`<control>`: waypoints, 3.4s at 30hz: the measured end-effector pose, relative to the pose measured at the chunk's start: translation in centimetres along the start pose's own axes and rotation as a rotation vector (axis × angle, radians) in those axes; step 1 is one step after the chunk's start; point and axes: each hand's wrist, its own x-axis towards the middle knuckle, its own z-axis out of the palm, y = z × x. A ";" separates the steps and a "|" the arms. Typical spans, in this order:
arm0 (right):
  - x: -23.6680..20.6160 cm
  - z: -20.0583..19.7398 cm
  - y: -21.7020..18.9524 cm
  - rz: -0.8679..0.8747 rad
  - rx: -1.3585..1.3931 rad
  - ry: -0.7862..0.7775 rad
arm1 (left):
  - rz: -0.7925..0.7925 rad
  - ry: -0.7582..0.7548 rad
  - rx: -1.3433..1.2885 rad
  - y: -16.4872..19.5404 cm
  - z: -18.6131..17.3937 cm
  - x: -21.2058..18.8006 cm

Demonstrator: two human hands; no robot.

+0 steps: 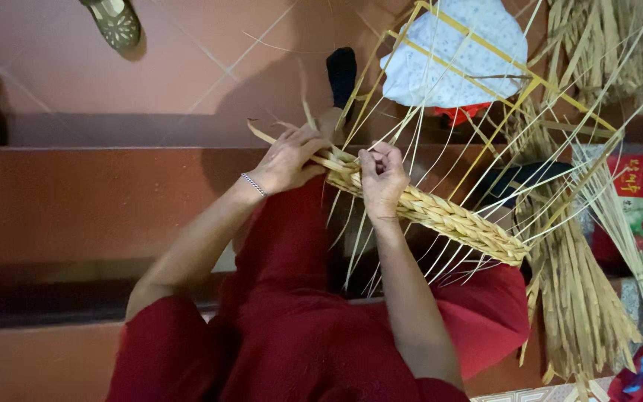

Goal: The person sits on the floor weaving a basket, threading and tightening palm leaf strips around the woven band and the upright bamboo stakes of the frame, pulling new strips from a pile beside them and working the weave along the band by hand.

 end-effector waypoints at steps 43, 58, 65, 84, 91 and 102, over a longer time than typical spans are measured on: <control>0.2 -0.6 -0.9 0.050 0.031 -0.269 | -0.430 0.219 -0.015 -0.4 4.8 3.4; -0.7 0.7 -1.1 -0.164 0.037 -0.018 | -0.137 0.131 -0.008 -2.0 5.7 4.6; 0.2 0.8 -2.1 -0.504 -0.449 -0.006 | -0.494 -0.069 -0.548 -4.6 6.3 5.5; 0.6 -2.2 -3.5 -0.013 -0.144 -0.317 | -0.672 0.233 -1.463 -5.0 5.7 7.0; -3.6 -6.7 -0.3 -0.150 0.161 -0.147 | -0.563 0.227 -0.386 -4.8 4.8 5.2; -7.4 -8.2 2.6 0.031 0.127 -0.108 | -0.557 0.241 0.063 -6.5 5.0 7.6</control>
